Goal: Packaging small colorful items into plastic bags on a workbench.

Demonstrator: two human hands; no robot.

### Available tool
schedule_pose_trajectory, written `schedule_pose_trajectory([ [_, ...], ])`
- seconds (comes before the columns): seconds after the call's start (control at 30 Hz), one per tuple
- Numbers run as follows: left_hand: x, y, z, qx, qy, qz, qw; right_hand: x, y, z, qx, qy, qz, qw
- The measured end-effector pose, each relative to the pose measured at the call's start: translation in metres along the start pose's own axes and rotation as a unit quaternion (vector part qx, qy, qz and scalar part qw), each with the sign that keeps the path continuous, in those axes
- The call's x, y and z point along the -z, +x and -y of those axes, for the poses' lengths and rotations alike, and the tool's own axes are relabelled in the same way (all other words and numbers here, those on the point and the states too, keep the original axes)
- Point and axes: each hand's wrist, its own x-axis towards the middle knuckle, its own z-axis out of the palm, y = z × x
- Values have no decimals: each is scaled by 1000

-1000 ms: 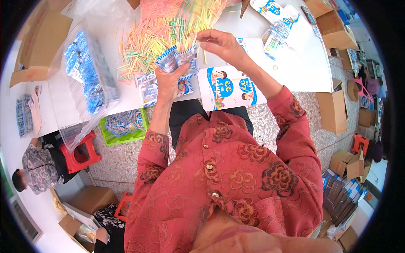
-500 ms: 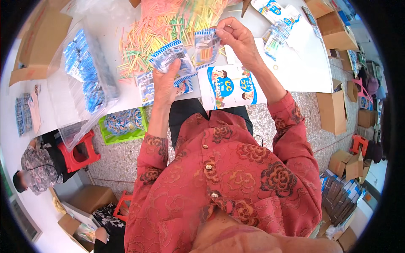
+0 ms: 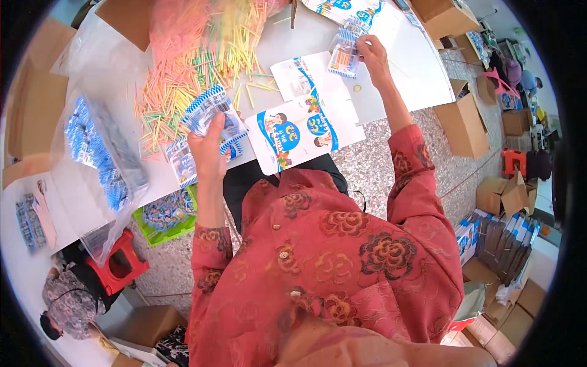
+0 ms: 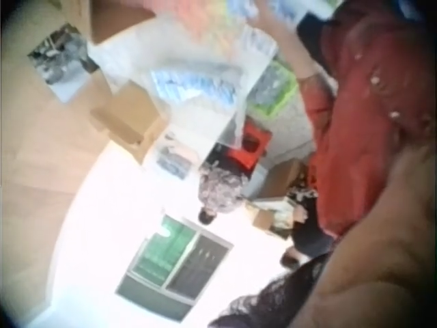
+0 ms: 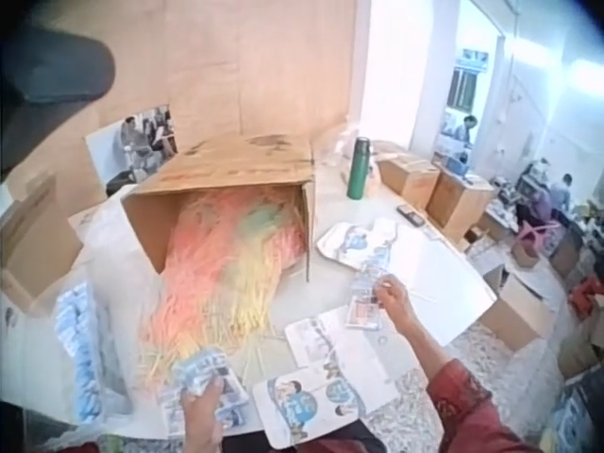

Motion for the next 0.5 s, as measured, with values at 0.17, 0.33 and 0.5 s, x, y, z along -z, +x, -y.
schedule_pose_trajectory([
  [0.17,-7,-2,-3,31,-10,12,999,16,3,-31,-7,-39,-22,999],
  [0.33,-8,0,5,7,-1,6,1000,2,3,-32,132,-167,-105,971],
  [0.5,-10,-2,11,3,7,8,1000,-36,-19,36,155,-197,-23,968],
])
